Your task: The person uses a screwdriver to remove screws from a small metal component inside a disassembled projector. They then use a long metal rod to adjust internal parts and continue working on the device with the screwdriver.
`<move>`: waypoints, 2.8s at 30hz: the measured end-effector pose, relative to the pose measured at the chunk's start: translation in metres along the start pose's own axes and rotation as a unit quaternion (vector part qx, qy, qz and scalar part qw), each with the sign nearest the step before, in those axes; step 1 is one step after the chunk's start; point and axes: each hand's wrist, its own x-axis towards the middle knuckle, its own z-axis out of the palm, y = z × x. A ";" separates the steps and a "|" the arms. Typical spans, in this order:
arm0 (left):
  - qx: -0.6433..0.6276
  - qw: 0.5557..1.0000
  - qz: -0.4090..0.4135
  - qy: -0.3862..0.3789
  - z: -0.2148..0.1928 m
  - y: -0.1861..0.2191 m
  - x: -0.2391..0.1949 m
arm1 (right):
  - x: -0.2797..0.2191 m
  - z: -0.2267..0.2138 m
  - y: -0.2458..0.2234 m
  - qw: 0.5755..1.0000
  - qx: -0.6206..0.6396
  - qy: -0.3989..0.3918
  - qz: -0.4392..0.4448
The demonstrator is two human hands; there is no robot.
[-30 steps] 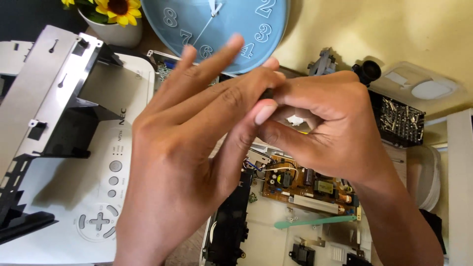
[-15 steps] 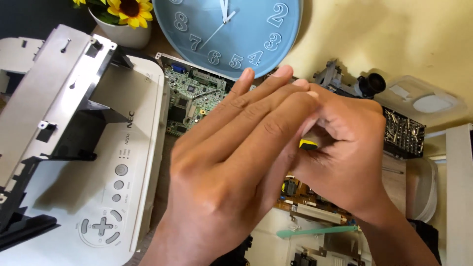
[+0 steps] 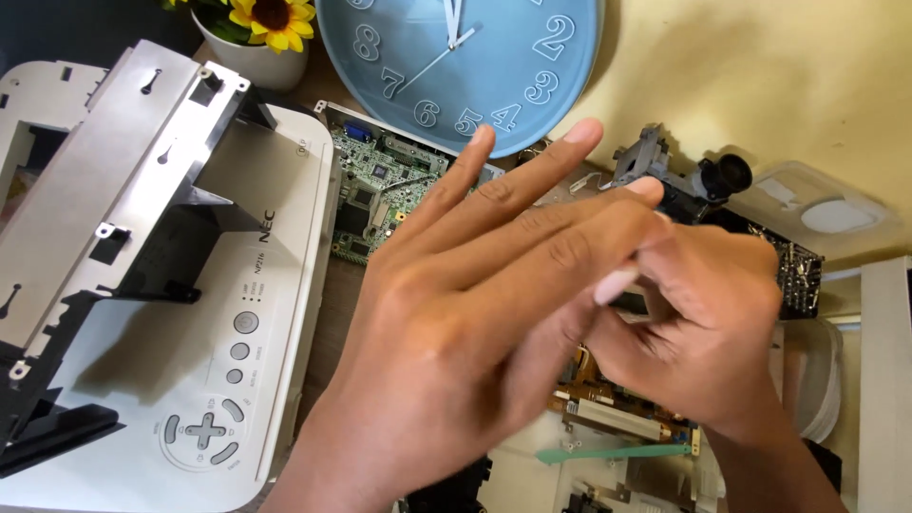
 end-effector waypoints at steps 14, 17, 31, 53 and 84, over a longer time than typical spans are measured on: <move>-0.018 0.998 0.043 0.038 0.002 0.012 0.013 | -0.003 0.001 -0.008 0.996 0.069 0.016 0.059; 0.029 0.999 0.021 0.041 0.002 0.015 0.009 | -0.002 -0.002 -0.011 0.996 0.078 -0.001 0.051; 0.282 0.957 -0.034 0.053 0.011 0.026 0.018 | 0.004 0.014 -0.008 0.976 0.185 -0.008 0.113; 0.188 0.980 -0.014 0.071 0.014 0.012 0.022 | -0.013 0.036 0.017 0.995 0.051 0.075 -0.044; 0.208 0.954 -0.117 -0.181 0.058 -0.085 -0.097 | -0.012 0.022 -0.004 0.985 0.157 0.037 0.068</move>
